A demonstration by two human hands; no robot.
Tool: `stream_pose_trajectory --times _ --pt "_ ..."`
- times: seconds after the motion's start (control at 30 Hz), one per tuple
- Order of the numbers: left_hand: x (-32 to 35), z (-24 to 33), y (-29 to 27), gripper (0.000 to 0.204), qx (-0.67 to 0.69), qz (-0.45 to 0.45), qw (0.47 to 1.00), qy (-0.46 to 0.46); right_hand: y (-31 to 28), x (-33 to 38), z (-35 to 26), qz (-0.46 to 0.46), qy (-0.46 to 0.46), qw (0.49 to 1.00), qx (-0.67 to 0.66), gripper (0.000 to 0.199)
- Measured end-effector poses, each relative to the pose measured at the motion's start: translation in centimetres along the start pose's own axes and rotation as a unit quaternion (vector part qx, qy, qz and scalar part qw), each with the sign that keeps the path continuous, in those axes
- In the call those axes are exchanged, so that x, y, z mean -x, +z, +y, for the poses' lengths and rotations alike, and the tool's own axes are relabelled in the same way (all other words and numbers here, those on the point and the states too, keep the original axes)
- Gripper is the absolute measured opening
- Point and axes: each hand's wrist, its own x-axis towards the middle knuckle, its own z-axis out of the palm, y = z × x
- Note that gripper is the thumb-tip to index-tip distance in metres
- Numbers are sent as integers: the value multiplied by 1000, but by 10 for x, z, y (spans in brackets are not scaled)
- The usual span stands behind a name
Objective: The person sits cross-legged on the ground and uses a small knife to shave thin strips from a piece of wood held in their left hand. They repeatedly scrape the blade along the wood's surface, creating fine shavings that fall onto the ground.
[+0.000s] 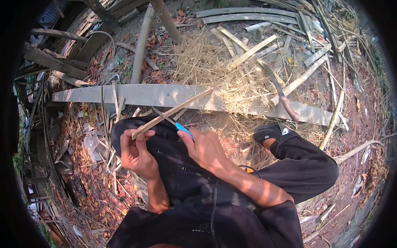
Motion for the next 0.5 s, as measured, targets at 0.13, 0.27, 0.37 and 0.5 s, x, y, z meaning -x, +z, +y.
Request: stream_pose_trajectory --times 0.13,0.27,0.37,0.5 --pt "-1 -1 1 10 -18 -4 1000 13 1 14 -30 -2 -130 989 -74 32" --pt "3 4 -2 10 -32 9 999 0 12 10 -20 18 -102 994 20 32" --pt "-3 3 2 9 -45 21 999 4 12 -2 -29 28 -83 996 27 40" --pt "3 9 -1 8 -47 18 999 -5 16 13 -42 13 -70 997 -8 41"
